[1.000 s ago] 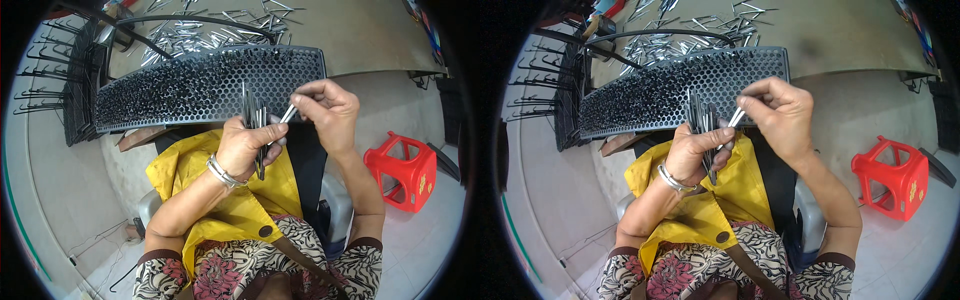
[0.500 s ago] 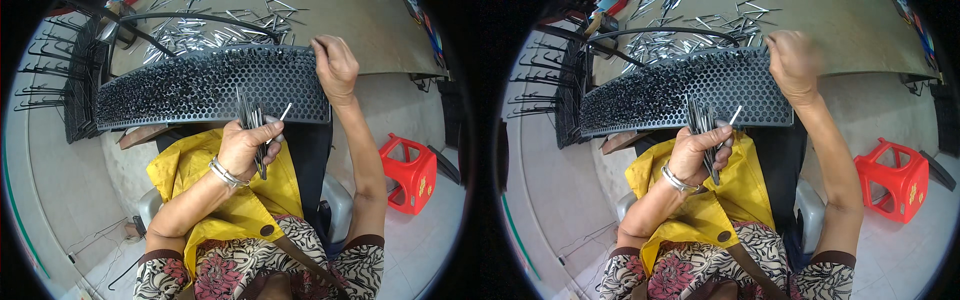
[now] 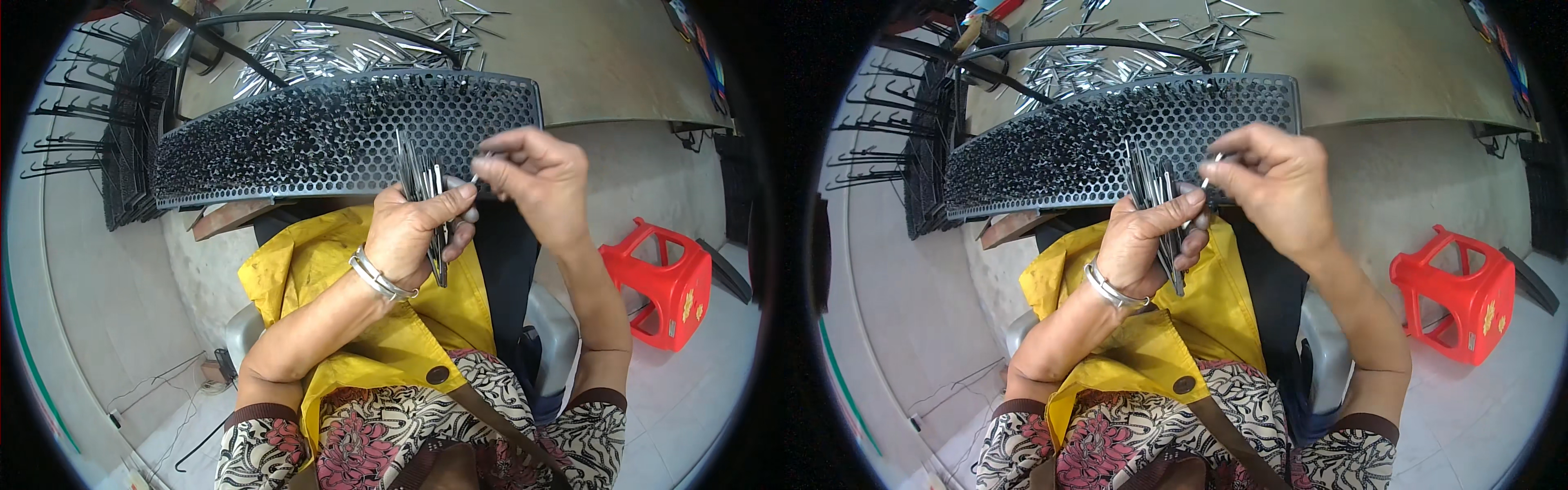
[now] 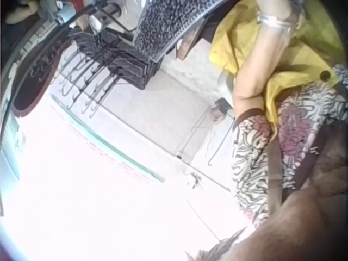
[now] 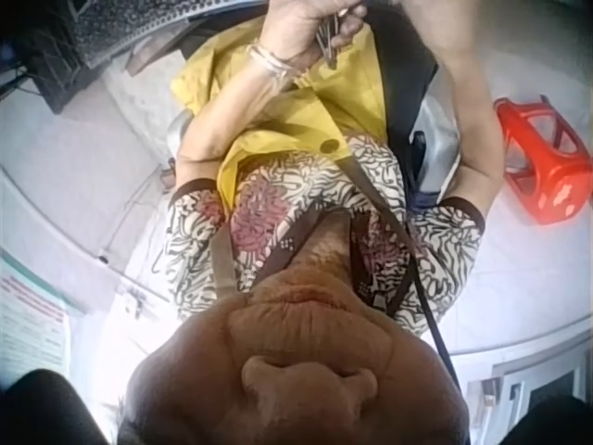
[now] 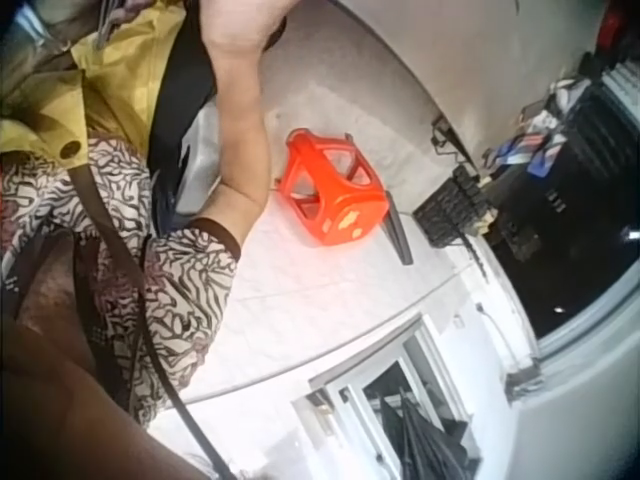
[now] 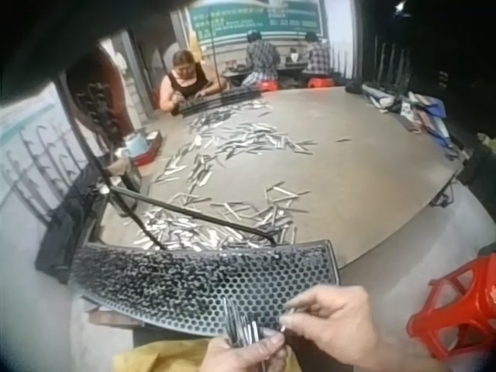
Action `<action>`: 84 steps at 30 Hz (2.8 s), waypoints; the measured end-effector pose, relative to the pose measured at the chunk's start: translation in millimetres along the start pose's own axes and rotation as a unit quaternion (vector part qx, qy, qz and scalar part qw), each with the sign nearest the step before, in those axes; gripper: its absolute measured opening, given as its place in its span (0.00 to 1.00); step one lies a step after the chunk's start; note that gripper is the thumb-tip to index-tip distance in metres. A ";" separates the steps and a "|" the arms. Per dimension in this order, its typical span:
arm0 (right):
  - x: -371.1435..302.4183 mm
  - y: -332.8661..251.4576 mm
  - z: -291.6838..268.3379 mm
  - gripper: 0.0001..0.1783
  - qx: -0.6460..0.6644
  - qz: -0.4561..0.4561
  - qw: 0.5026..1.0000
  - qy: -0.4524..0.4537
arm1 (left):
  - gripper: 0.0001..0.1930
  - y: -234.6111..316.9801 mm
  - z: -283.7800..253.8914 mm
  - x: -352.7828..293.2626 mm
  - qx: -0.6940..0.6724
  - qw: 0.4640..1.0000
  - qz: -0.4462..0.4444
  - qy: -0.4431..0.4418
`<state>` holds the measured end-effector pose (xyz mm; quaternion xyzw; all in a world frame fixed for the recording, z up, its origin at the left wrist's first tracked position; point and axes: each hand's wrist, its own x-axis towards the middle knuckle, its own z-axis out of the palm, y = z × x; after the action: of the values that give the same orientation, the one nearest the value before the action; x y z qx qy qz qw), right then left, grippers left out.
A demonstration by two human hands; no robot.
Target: Assembling small metal parts into a grid tray.
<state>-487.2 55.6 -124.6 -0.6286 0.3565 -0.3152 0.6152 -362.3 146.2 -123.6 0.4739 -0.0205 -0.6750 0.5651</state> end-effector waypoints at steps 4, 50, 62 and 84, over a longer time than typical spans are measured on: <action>23.8 11.8 -12.7 0.07 -0.082 -0.155 0.960 0.220 | 0.05 -0.9 -3.7 -0.3 0.007 1.000 -0.005 -0.014; -63.7 88.8 -17.8 0.11 -0.284 -0.096 0.943 0.142 | 0.06 -33.8 -92.1 -32.6 0.094 0.983 0.149 0.054; -123.8 14.8 100.7 0.16 -0.031 -0.137 0.978 -0.154 | 0.06 -94.9 -92.5 -110.7 0.142 0.978 0.017 -0.150; -145.5 31.0 63.7 0.05 0.062 -0.025 0.992 -0.105 | 0.03 -72.2 -83.2 -114.4 0.233 0.954 -0.020 -0.185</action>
<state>-515.5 212.5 -152.3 -0.6273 0.2535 -0.2845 0.6791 -370.8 304.0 -139.4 0.4592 -0.2724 -0.7384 0.4119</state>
